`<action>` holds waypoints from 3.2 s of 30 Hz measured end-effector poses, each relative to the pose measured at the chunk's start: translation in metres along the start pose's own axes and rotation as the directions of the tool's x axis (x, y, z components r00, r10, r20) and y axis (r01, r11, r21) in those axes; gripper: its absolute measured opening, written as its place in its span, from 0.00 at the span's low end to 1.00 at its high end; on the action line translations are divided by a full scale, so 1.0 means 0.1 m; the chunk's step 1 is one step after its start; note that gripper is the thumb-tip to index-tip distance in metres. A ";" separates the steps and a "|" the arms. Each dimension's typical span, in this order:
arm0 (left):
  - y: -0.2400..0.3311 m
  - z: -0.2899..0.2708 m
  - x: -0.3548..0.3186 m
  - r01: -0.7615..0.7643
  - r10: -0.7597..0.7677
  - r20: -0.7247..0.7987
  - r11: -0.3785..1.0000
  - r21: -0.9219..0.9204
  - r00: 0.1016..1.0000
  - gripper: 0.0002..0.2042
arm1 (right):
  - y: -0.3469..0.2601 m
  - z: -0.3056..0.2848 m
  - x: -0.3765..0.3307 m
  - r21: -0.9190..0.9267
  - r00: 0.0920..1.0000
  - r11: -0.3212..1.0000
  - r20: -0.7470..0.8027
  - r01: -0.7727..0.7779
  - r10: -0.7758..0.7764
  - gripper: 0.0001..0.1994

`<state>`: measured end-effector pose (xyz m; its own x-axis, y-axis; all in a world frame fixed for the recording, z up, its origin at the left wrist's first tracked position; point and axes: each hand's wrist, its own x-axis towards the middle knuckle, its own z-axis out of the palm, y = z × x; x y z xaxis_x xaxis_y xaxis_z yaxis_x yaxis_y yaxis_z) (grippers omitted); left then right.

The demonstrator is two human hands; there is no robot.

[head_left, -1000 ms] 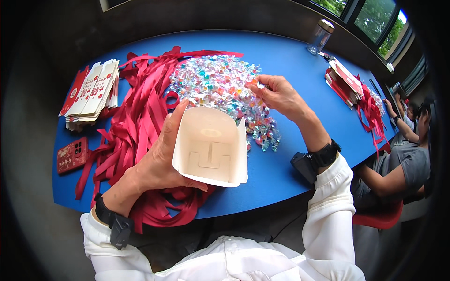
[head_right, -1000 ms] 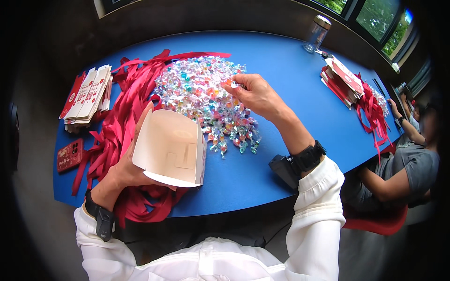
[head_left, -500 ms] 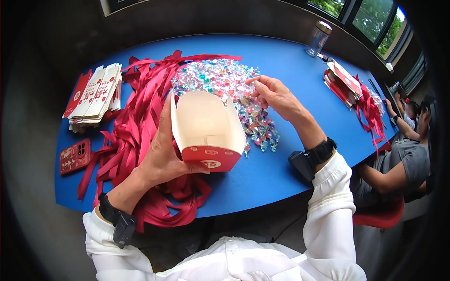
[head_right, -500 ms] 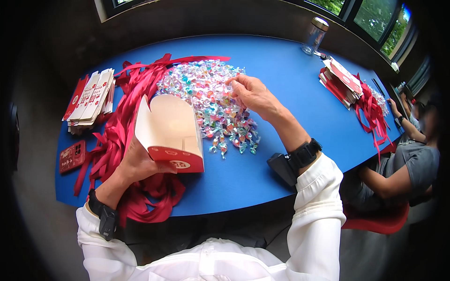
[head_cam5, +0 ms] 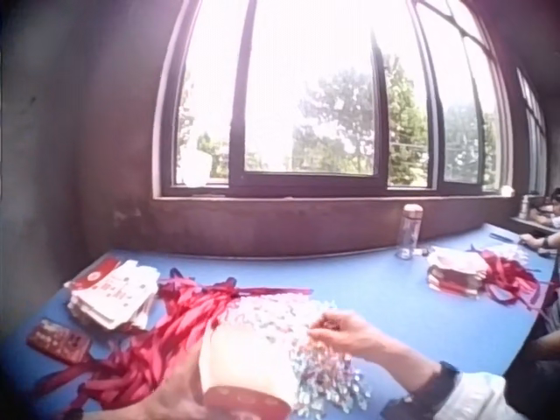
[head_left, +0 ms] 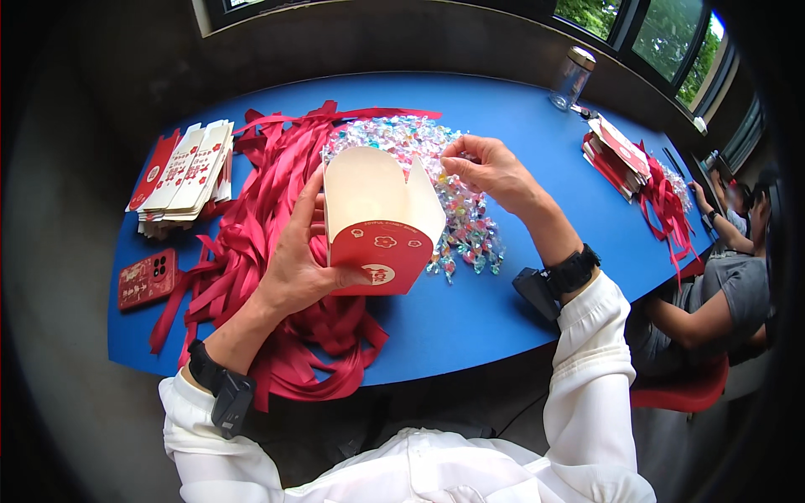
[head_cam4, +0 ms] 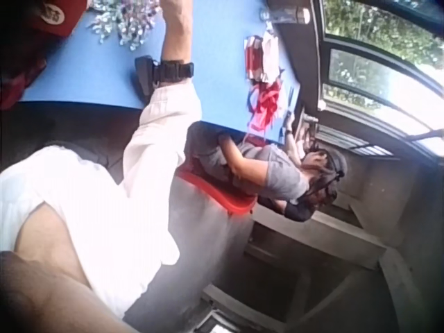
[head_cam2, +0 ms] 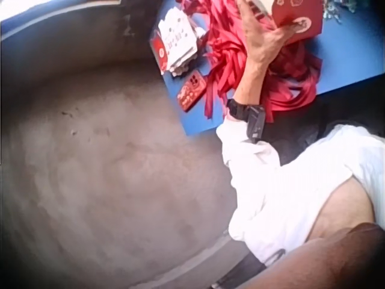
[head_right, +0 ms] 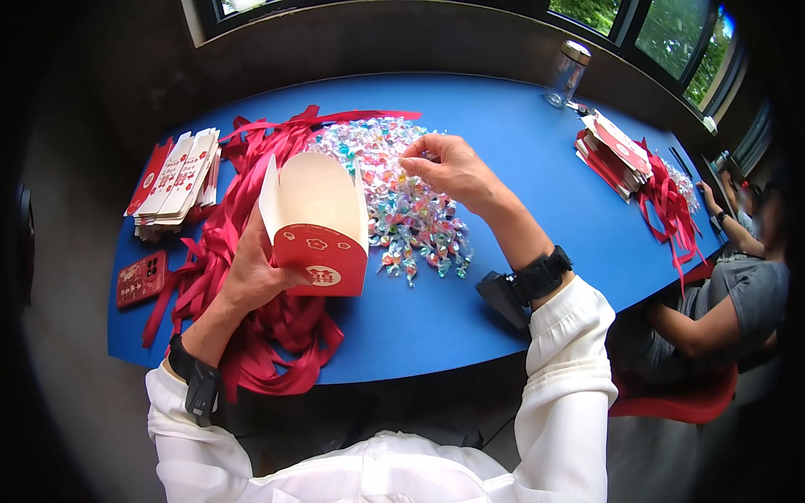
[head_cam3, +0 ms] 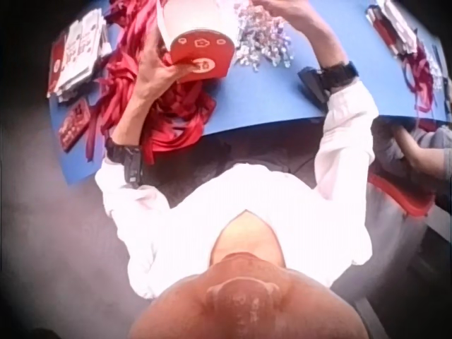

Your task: Assembling a small decorative gift box, filling it with colorful items, and tying it closed with a red ribbon.

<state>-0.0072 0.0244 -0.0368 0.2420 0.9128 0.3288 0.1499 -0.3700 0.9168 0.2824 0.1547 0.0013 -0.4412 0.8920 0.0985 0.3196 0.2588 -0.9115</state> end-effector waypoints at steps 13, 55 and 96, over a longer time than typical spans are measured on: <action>0.02 -0.01 0.00 -0.053 0.052 0.010 0.991 0.126 0.999 0.67 | -0.54 0.05 0.03 0.207 0.990 0.969 0.017 0.132 -0.139 0.12; 0.09 0.03 -0.04 -0.107 0.097 0.058 0.974 0.202 0.994 0.69 | -1.05 0.50 -0.44 -0.179 0.792 0.772 0.122 0.610 -0.598 0.08; 0.04 0.05 -0.05 -0.039 0.035 0.079 0.998 0.050 0.996 0.64 | -0.87 0.33 -0.43 -0.051 0.816 0.815 0.065 0.577 -0.574 0.07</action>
<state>-0.0031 0.0178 -0.0353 0.3218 0.8828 0.3422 0.1884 -0.4139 0.8906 0.2458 0.0811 0.0636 -0.5984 0.5554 0.5774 0.0488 0.7446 -0.6657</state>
